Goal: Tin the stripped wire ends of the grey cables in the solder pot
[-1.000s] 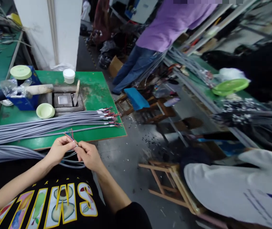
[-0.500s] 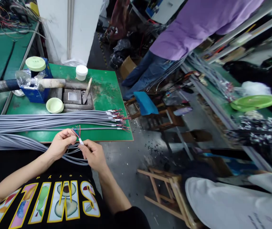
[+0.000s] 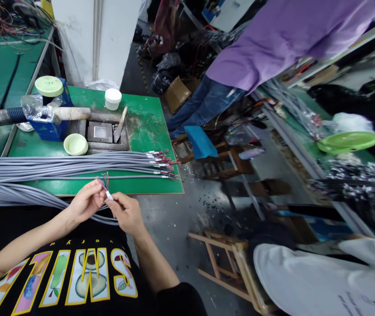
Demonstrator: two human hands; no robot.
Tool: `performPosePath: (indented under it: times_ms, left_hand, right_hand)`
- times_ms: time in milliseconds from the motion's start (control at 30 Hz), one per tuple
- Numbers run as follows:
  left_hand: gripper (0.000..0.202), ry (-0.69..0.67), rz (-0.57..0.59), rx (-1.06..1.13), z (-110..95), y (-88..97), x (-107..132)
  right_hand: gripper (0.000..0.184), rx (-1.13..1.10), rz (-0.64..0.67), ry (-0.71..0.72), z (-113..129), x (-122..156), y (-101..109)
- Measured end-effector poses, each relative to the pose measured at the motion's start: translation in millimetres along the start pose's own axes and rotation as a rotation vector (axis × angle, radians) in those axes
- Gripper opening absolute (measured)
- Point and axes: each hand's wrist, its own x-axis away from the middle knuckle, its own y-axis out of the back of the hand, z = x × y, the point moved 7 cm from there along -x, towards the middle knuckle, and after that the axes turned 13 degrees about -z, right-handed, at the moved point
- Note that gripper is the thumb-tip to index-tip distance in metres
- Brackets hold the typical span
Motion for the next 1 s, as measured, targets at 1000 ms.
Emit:
performPosePath:
  times_ms: [1000]
  left_hand:
    - [0.024, -0.381, -0.115, -0.336, -32.4, 14.3, -9.1]
  right_hand:
    - [0.020, -0.145, -0.004, -0.007, 9.5, -21.7, -6.3]
